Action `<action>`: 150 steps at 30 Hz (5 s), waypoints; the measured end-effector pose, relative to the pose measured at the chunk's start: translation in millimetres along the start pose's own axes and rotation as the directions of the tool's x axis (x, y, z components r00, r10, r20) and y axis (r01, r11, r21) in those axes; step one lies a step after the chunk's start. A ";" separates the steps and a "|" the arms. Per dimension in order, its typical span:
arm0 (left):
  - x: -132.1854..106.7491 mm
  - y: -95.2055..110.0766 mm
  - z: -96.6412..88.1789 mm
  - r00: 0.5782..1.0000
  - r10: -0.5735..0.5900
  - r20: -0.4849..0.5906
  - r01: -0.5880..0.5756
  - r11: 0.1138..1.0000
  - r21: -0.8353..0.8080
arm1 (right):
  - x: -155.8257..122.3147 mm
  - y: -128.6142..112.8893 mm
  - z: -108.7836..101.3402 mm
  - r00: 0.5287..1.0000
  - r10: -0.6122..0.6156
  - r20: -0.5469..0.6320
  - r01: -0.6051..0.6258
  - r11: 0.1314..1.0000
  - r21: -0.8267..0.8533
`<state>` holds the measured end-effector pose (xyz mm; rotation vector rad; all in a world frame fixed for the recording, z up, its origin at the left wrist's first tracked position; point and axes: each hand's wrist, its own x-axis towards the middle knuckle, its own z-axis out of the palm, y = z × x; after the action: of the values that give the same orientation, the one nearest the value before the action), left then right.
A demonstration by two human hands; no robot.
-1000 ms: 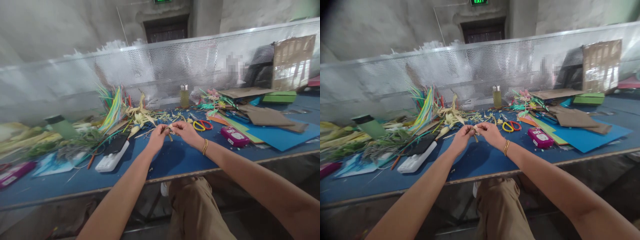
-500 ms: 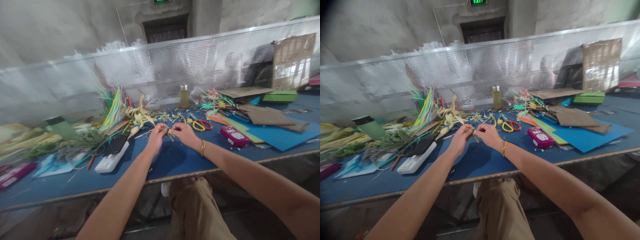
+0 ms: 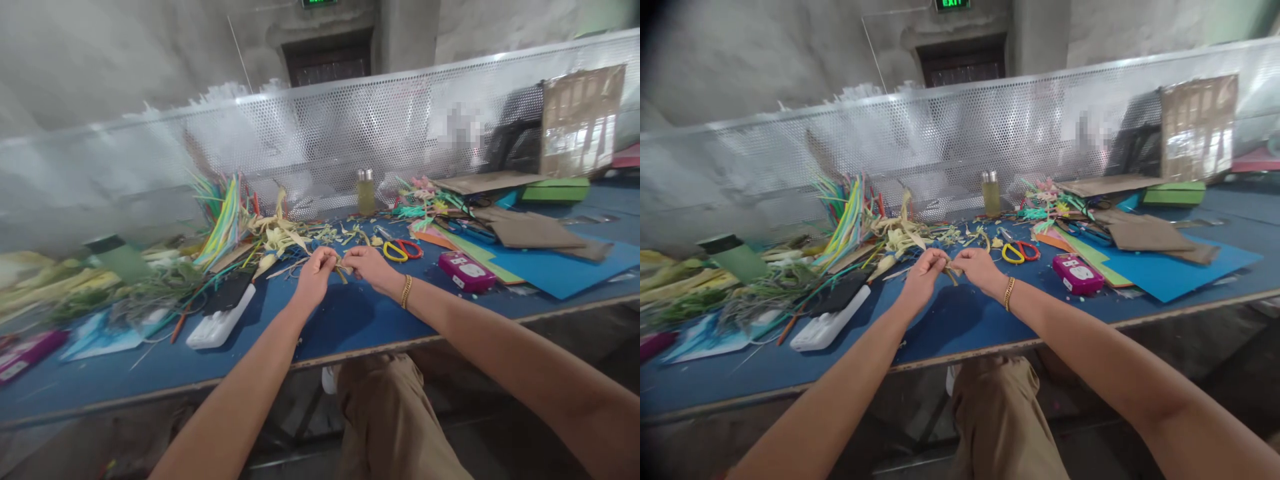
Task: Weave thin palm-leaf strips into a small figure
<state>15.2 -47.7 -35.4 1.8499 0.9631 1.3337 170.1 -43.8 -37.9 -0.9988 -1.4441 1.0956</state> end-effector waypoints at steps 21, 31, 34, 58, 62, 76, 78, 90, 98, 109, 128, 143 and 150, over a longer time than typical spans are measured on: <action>-0.1 0.2 1.2 0.981 -0.193 0.024 0.194 0.964 -0.182 | -6.0 3.4 -2.7 0.944 -0.327 -0.037 0.271 0.838 -0.473; -1.0 -2.6 -1.4 0.978 -0.207 0.015 0.207 0.967 -0.147 | -13.2 -6.7 -3.9 0.839 -0.517 0.172 0.441 0.460 -0.771; -0.8 -2.3 -1.9 0.979 -0.206 0.008 0.205 0.967 -0.150 | -13.4 -5.9 -4.6 0.851 -0.509 0.126 0.411 0.498 -0.763; -0.9 6.5 -2.7 0.985 -0.173 0.015 0.174 0.981 -0.088 | -1.5 1.2 -10.5 0.984 -0.176 -0.023 0.161 0.937 -0.309; -0.7 4.7 -3.0 0.984 -0.177 0.034 0.180 0.978 -0.110 | 1.0 -1.5 -15.5 0.994 0.061 0.096 -0.055 0.996 -0.064; 2.2 3.5 -7.4 0.900 -0.430 0.070 0.392 0.732 -0.558 | -13.0 -15.1 -11.3 0.843 -0.533 0.077 0.441 0.602 -0.665; 2.4 1.3 -7.7 0.910 -0.409 0.062 0.375 0.753 -0.540 | -14.2 -15.7 -12.3 0.845 -0.528 0.082 0.424 0.568 -0.705; 1.5 -5.0 -5.2 0.958 -0.286 0.017 0.276 0.903 -0.330 | -13.6 -12.4 -11.1 0.839 -0.524 0.147 0.406 0.422 -0.811; 1.5 -4.7 -6.0 0.957 -0.284 0.065 0.288 0.891 -0.351 | -9.7 -8.5 -12.8 0.847 -0.514 0.135 0.448 0.554 -0.702; 2.9 -1.4 -7.9 0.994 -0.086 -0.061 0.087 0.996 0.025 | -5.2 2.8 -8.9 0.921 -0.387 -0.031 0.318 0.796 -0.515; 0.6 -10.8 2.7 0.998 -0.065 -0.004 0.065 0.997 -0.047 | -6.8 -0.5 -7.4 0.924 -0.375 -0.073 0.278 0.791 -0.545; -0.8 0.3 -4.9 0.998 -0.027 0.064 0.029 0.999 -0.019 | -4.9 3.5 -14.7 0.949 -0.313 0.024 0.294 0.862 -0.413; 0.9 -5.3 -4.4 1.000 0.000 0.028 -0.001 1.000 0.027 | -4.3 1.8 -13.6 0.970 -0.243 0.019 0.239 0.932 -0.272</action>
<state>10.2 -43.8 -38.2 1.8838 0.9706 1.2978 184.3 -45.8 -39.8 -0.9844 -1.6871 0.7211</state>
